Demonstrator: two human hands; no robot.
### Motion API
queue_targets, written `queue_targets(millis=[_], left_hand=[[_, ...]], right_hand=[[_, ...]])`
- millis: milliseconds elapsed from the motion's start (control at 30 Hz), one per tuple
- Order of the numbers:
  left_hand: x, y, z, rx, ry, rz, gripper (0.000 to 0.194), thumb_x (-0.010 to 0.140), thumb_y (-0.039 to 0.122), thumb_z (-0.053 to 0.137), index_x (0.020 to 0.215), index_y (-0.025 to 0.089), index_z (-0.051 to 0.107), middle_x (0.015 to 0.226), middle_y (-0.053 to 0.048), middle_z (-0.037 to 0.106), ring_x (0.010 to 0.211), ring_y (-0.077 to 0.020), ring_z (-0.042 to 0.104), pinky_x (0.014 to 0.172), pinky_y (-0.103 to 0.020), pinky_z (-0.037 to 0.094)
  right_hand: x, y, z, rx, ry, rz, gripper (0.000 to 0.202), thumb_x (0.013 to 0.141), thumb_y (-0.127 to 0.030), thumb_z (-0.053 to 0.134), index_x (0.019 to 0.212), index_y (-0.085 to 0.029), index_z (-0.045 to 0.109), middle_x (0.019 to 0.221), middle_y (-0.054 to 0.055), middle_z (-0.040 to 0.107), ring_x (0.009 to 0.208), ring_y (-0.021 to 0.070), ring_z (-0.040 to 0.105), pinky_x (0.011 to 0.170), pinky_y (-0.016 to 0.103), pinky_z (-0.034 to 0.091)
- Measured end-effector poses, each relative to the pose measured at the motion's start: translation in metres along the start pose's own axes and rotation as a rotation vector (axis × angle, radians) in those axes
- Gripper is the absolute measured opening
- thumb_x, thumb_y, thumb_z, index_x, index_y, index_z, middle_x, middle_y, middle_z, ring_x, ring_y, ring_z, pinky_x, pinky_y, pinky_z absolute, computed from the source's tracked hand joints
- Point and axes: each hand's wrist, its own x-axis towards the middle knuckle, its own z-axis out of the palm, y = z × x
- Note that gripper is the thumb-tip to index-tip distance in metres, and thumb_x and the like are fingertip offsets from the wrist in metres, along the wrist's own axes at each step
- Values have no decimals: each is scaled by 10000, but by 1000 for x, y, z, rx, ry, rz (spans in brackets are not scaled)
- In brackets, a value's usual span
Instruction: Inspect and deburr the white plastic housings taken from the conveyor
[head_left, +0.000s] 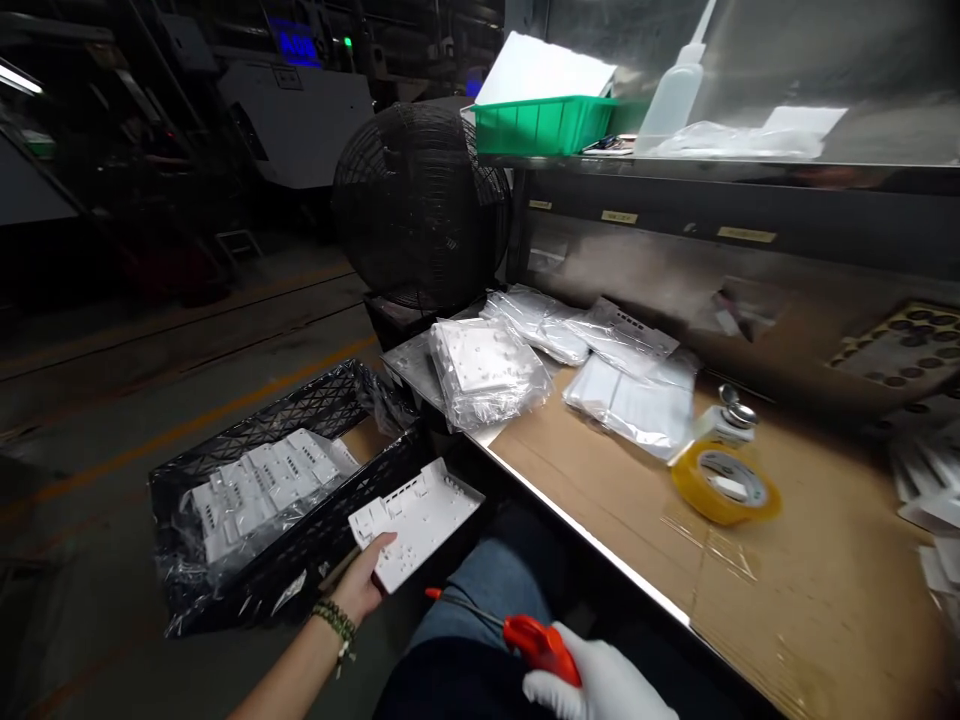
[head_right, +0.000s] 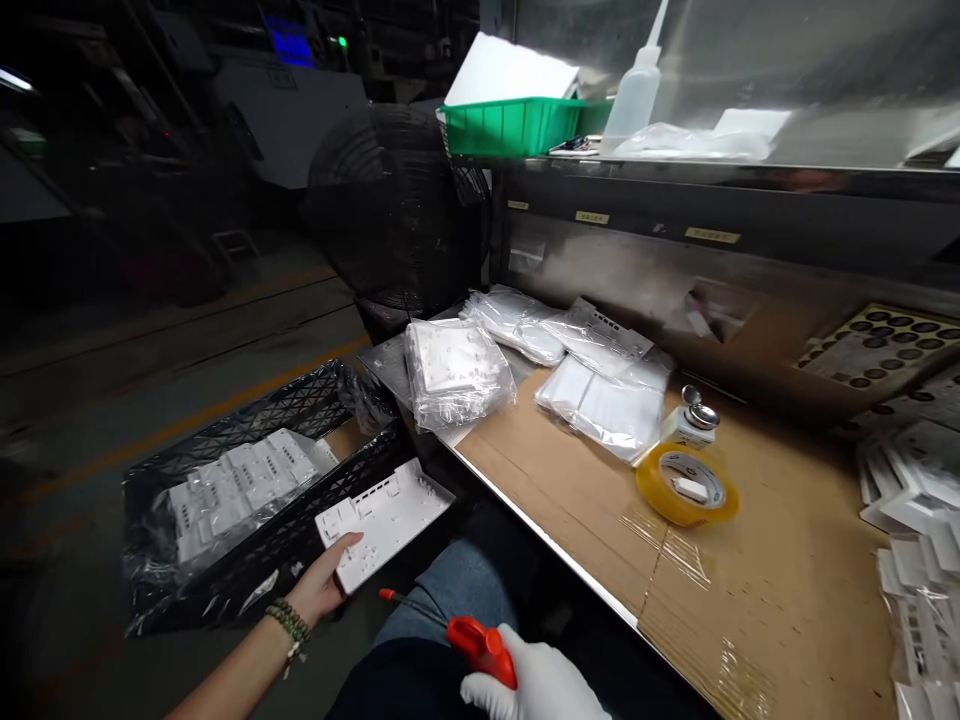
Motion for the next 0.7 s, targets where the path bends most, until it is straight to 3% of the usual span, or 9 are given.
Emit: queue_targets(millis=[100, 200, 333, 433, 533, 633, 700], left_hand=[[6, -6, 6, 54, -31, 65, 413, 881, 55, 675, 1292, 49, 636, 877, -151, 813, 896, -321, 797, 843, -408, 657], [11, -8, 6, 164, -59, 170, 261, 843, 33, 688, 1102, 64, 705, 860, -160, 808, 1003, -349, 776, 909, -437, 632], [9, 10, -1, 410, -131, 420, 245, 686, -24, 761, 868, 141, 769, 975, -138, 813, 1248, -394, 665, 1094, -433, 523], [3, 36, -7, 617, -293, 614, 395, 652, -56, 690, 884, 237, 818, 1120, -55, 804, 1366, -323, 586, 1231, -370, 363], [1, 56, -11, 813, -437, 749, 477, 679, -27, 612, 938, 305, 837, 1142, -6, 800, 1394, -288, 561, 1280, -419, 287], [8, 60, -15, 962, -517, 857, 593, 695, -14, 524, 1070, 336, 823, 1234, 44, 770, 1457, -281, 490, 1293, -497, 268], [15, 57, -20, 1098, -567, 1054, 655, 727, -9, 476, 1176, 352, 787, 1315, 66, 732, 1477, -273, 464, 1291, -528, 269]], right_hand=[[-1, 9, -5, 26, 43, 49, 543, 868, -705, 593, 1160, -266, 725, 994, 83, 782, 942, 305, 731, 833, 320, 509], [-2, 15, -10, 76, -28, -13, 526, 853, -716, 608, 1101, -271, 737, 974, 57, 778, 923, 297, 723, 818, 318, 514], [-2, 21, -18, 116, 23, 19, 554, 876, -741, 560, 1127, -277, 727, 955, 44, 771, 922, 285, 718, 832, 318, 513], [-5, 25, -25, 134, -17, -6, 562, 873, -758, 559, 1127, -284, 720, 960, 34, 772, 903, 270, 714, 836, 311, 510], [-9, 27, -29, 114, -16, -8, 583, 862, -766, 575, 1146, -275, 708, 1002, 47, 770, 928, 276, 708, 839, 311, 503], [-12, 27, -30, 100, 11, 25, 593, 872, -767, 559, 1131, -252, 700, 994, 59, 763, 921, 276, 696, 824, 311, 493], [-13, 26, -30, 140, -31, -24, 572, 869, -763, 574, 1098, -254, 701, 989, 40, 758, 906, 258, 686, 808, 294, 485]])
